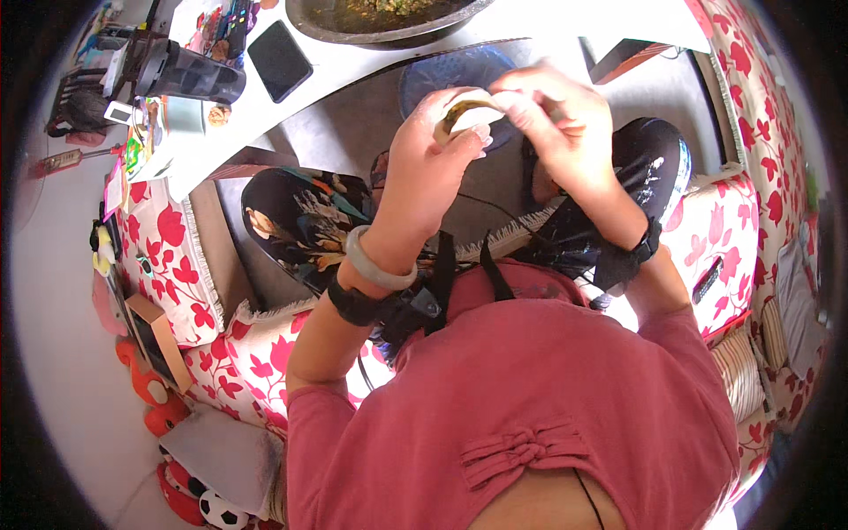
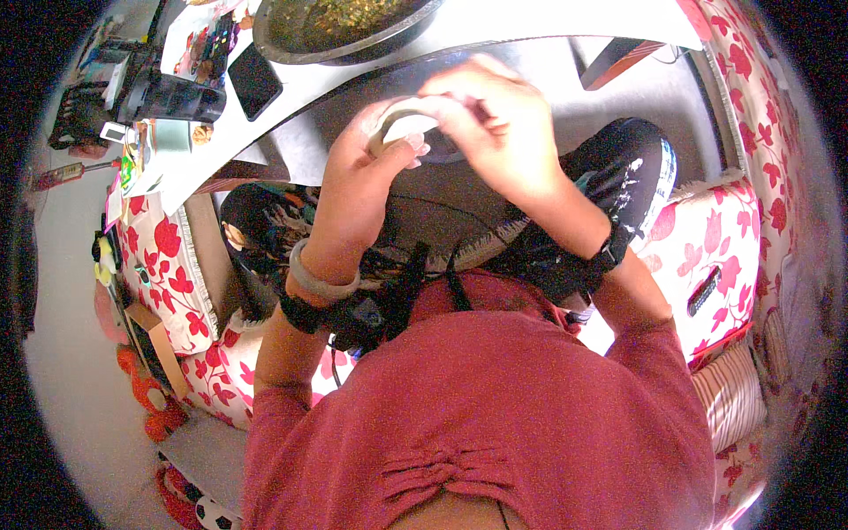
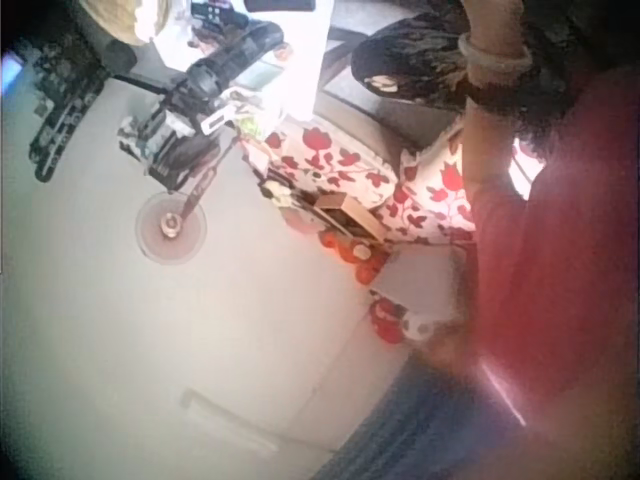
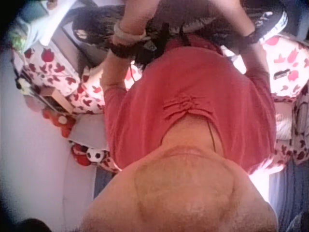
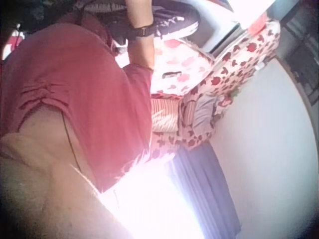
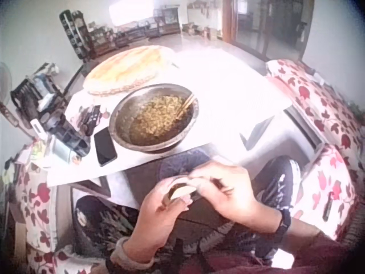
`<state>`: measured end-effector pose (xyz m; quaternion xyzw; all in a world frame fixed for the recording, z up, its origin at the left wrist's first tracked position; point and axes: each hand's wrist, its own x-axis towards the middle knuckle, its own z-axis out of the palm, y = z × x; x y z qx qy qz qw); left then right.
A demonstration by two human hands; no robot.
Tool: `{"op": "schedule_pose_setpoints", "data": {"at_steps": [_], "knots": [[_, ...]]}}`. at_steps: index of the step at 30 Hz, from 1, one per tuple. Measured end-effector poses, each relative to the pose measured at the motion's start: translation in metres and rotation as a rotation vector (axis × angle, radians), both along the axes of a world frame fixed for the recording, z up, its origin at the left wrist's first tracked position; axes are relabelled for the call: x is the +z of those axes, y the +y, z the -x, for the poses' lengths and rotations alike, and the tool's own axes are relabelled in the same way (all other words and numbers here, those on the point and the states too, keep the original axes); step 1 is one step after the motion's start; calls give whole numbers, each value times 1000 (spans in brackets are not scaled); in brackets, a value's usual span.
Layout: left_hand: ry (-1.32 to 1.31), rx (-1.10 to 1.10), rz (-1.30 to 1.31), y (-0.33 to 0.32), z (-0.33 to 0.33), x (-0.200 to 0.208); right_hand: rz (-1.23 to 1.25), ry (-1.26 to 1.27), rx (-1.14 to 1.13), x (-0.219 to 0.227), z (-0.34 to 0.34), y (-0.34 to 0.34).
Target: Filling and folding dumpling wrappers with a vegetable and meat mixture.
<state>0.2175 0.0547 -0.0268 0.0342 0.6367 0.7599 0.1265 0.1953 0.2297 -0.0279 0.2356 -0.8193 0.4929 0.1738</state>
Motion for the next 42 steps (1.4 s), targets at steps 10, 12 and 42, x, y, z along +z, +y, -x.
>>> {"op": "schedule_pose_setpoints", "data": {"at_steps": [10,12,42], "knots": [[1,2,26,3,-2,-4,627,-717,136,-35,-21,4],[40,5,-4,4,-3,-6,640,-678,98,-36,-21,4],[159,27,178,6,6,-16,467,-330,-57,-49,-11,-5]]}}
